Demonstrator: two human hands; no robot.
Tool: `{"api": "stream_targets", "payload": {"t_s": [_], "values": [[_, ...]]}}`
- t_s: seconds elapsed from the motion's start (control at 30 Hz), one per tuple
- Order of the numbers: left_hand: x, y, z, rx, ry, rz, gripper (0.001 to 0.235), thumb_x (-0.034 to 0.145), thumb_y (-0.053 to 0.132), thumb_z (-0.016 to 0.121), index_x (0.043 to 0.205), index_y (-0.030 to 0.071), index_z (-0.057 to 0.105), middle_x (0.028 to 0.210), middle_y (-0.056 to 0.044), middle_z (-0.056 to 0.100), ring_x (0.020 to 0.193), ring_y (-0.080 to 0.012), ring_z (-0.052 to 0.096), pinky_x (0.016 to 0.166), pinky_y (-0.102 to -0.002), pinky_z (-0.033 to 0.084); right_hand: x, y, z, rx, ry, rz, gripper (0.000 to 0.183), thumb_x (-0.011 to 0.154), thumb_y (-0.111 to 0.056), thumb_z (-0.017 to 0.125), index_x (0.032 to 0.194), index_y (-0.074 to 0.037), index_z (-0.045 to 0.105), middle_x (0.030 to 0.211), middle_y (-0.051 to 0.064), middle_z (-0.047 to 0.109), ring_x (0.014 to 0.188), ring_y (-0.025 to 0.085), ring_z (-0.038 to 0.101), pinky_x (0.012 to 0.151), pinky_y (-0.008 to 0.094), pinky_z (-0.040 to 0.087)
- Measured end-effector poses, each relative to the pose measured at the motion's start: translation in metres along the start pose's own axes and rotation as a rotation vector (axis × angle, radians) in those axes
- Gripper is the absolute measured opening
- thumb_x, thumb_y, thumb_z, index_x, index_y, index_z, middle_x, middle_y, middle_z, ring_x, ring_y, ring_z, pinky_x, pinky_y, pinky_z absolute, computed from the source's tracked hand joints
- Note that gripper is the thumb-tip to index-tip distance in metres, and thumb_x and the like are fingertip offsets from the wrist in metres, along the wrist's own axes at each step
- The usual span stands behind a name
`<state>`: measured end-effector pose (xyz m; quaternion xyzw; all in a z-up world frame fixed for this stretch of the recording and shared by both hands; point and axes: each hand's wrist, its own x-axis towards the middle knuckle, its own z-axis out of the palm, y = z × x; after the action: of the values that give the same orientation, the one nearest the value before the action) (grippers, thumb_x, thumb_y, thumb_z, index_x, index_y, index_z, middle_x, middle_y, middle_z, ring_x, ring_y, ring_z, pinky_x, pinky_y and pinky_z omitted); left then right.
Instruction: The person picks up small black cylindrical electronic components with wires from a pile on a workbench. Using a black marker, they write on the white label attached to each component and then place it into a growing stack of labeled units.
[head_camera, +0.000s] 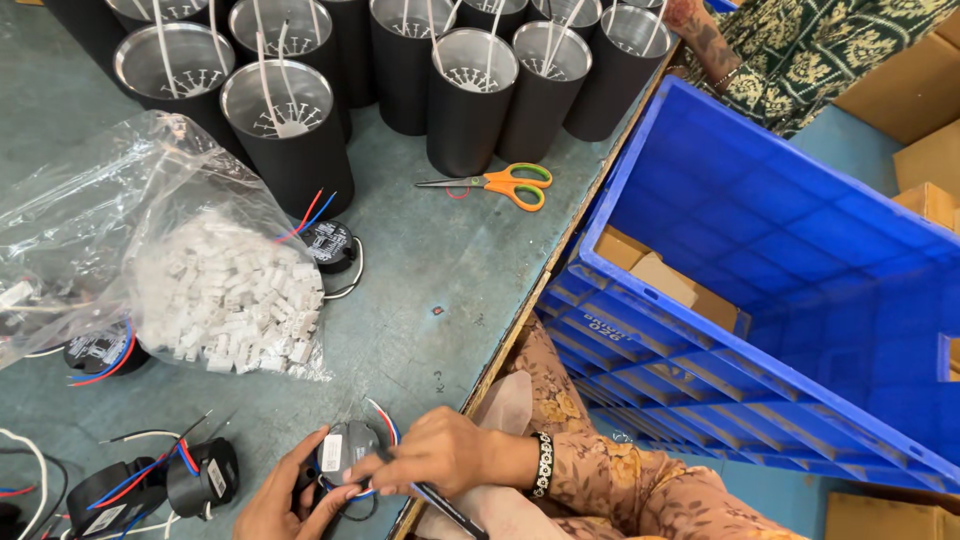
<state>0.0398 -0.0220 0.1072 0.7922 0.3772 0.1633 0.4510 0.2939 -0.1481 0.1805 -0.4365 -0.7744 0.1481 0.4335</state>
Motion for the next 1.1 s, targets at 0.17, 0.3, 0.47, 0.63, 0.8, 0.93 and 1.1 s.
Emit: {"api": "stream_targets", "payload": {"t_s": [0.17,0.3,0.47,0.63,0.8,0.93,1.1], "values": [[0.003,-0.002,0.001,0.031,-0.013,-0.015,0.088,0.057,0.03,0.094,0.137,0.016,0.059,0.109,-0.012,0.076,0.087,-0.0172,0.078,0.073,-0.031,0.06,0.004,0.0,0.001,0.04,0.139,0.123,0.008,0.105,-0.015,0.069,0.11,-0.012,0.064,0.132,0.004,0.074,0.069,0.02,0.068,0.058,0.03,0.051],[-0.001,-0.006,0.001,0.037,0.02,0.027,0.085,0.058,0.031,0.093,0.135,0.015,0.061,0.107,-0.012,0.077,0.087,-0.0168,0.078,0.071,-0.031,0.06,0.007,-0.003,0.001,0.002,0.116,0.077,0.01,0.101,-0.012,0.069,0.109,-0.008,0.066,0.131,0.005,0.073,0.066,0.02,0.066,0.062,0.033,0.052],[0.004,-0.009,0.001,0.025,0.008,0.087,0.085,0.059,0.03,0.092,0.135,0.012,0.06,0.107,-0.013,0.076,0.087,-0.0178,0.077,0.071,-0.03,0.06,0.007,-0.003,-0.002,0.013,0.112,0.113,0.004,0.101,-0.008,0.066,0.104,-0.007,0.064,0.127,0.006,0.074,0.067,0.021,0.069,0.061,0.034,0.053],[0.007,0.031,-0.007,0.079,-0.05,-0.2,0.088,0.061,0.034,0.097,0.14,0.02,0.062,0.104,-0.009,0.076,0.074,-0.0194,0.076,0.068,-0.033,0.061,0.017,-0.008,-0.004,0.061,0.141,0.19,0.006,0.104,-0.012,0.066,0.106,-0.007,0.062,0.13,0.008,0.074,0.073,0.024,0.07,0.067,0.035,0.056],[0.0,0.08,-0.025,-0.01,-0.002,-0.009,0.069,0.073,0.029,0.086,0.136,0.013,0.061,0.121,-0.013,0.072,0.101,-0.0235,0.072,0.08,-0.034,0.058,0.013,-0.001,-0.009,0.295,0.139,0.279,0.032,0.107,-0.03,0.061,0.128,-0.006,0.066,0.129,0.01,0.072,0.103,0.028,0.074,0.09,0.036,0.059],[-0.003,0.105,-0.036,-0.011,-0.037,-0.015,0.066,0.078,0.038,0.082,0.137,0.018,0.06,0.119,-0.008,0.071,0.088,-0.025,0.071,0.072,-0.034,0.058,0.005,0.005,-0.01,0.317,0.347,0.4,0.054,0.113,-0.046,0.042,0.132,0.0,0.063,0.122,0.009,0.054,0.097,0.017,0.061,0.082,0.031,0.052],[-0.003,0.116,-0.045,0.001,-0.042,0.047,0.068,0.077,0.041,0.083,0.138,0.021,0.061,0.11,-0.004,0.072,0.075,-0.0207,0.067,0.07,-0.033,0.056,0.016,0.006,-0.004,0.656,0.435,0.596,0.029,0.108,-0.022,0.055,0.118,0.003,0.064,0.113,0.01,0.049,0.09,0.016,0.064,0.07,0.028,0.055]]}}
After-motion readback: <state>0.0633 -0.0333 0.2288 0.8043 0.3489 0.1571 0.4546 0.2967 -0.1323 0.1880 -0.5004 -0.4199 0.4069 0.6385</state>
